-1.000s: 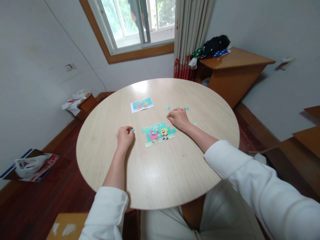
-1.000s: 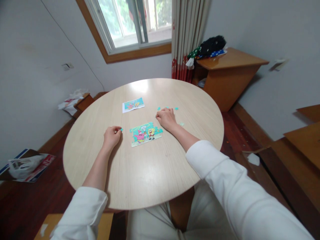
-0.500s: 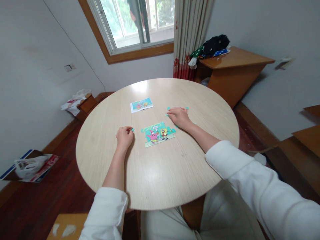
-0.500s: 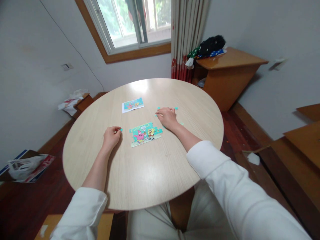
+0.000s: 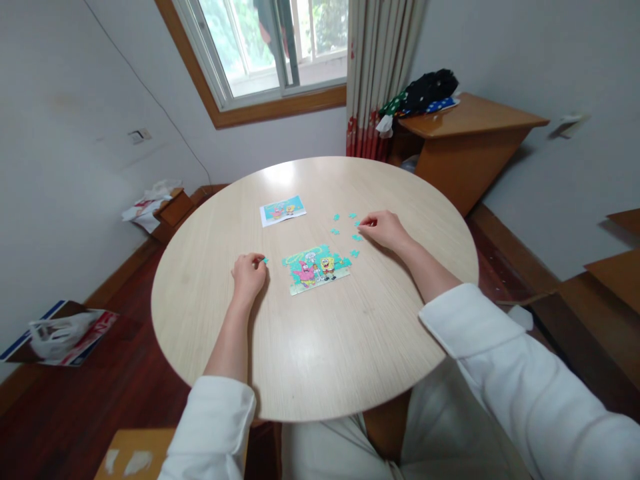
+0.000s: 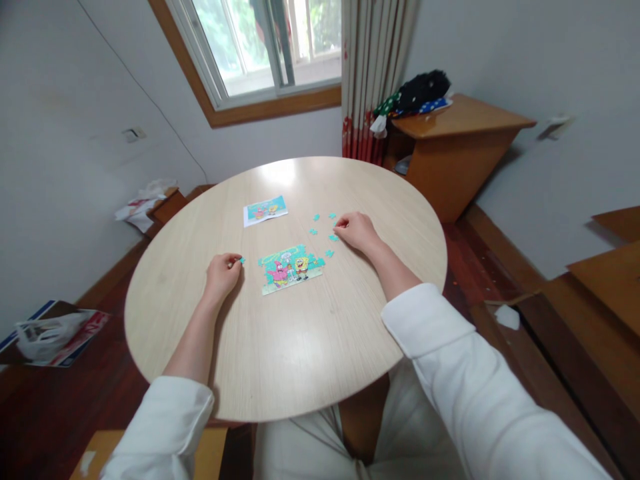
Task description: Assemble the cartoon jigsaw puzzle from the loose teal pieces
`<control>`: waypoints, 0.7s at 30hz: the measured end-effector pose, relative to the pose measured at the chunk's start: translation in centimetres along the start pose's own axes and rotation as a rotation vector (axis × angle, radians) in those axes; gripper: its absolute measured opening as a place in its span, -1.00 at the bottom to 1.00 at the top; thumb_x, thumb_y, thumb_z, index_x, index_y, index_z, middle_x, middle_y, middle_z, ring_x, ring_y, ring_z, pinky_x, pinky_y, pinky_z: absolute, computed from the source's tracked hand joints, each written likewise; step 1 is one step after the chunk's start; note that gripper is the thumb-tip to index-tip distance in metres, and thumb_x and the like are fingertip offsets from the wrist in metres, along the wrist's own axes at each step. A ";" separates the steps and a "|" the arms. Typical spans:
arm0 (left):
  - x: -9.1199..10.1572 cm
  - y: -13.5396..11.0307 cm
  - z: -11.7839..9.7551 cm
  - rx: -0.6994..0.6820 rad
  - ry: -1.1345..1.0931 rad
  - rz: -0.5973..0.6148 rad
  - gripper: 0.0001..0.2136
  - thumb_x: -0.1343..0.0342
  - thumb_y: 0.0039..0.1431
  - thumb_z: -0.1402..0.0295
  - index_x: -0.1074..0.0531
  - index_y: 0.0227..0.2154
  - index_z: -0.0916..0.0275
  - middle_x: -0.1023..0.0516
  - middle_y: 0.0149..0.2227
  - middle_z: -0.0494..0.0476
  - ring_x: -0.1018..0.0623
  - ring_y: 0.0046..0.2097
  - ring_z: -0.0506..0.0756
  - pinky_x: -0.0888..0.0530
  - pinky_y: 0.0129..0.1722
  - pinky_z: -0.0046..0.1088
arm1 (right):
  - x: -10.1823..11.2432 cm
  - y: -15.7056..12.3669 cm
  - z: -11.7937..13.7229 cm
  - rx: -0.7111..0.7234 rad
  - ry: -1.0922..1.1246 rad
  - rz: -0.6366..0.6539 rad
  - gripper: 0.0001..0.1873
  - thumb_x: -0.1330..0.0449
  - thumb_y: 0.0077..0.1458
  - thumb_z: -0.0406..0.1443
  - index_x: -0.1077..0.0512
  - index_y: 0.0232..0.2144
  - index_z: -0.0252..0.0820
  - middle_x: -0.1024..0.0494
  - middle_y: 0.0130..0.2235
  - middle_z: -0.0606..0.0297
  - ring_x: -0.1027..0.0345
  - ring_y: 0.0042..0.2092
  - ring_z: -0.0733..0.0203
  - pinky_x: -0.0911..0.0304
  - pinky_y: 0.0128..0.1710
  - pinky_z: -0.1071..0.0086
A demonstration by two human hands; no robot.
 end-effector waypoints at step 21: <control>0.0 0.0 0.0 0.001 0.003 0.008 -0.75 0.05 0.05 0.38 -0.50 -0.29 0.23 -0.51 -0.27 0.19 -0.48 -0.17 0.15 -0.35 -0.13 -0.29 | -1.7 0.3 -0.9 0.049 -0.188 -0.016 -0.75 -0.14 0.04 -0.23 -0.53 -0.22 -0.08 -0.45 -0.25 0.13 -0.22 -0.13 0.01 -0.05 -0.12 0.13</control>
Point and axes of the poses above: each hand's wrist, its own y-axis towards the middle knuckle, its own x-axis out of the back of the hand, z = x × y, the point moved 1 cm from there along y, towards the middle knuckle
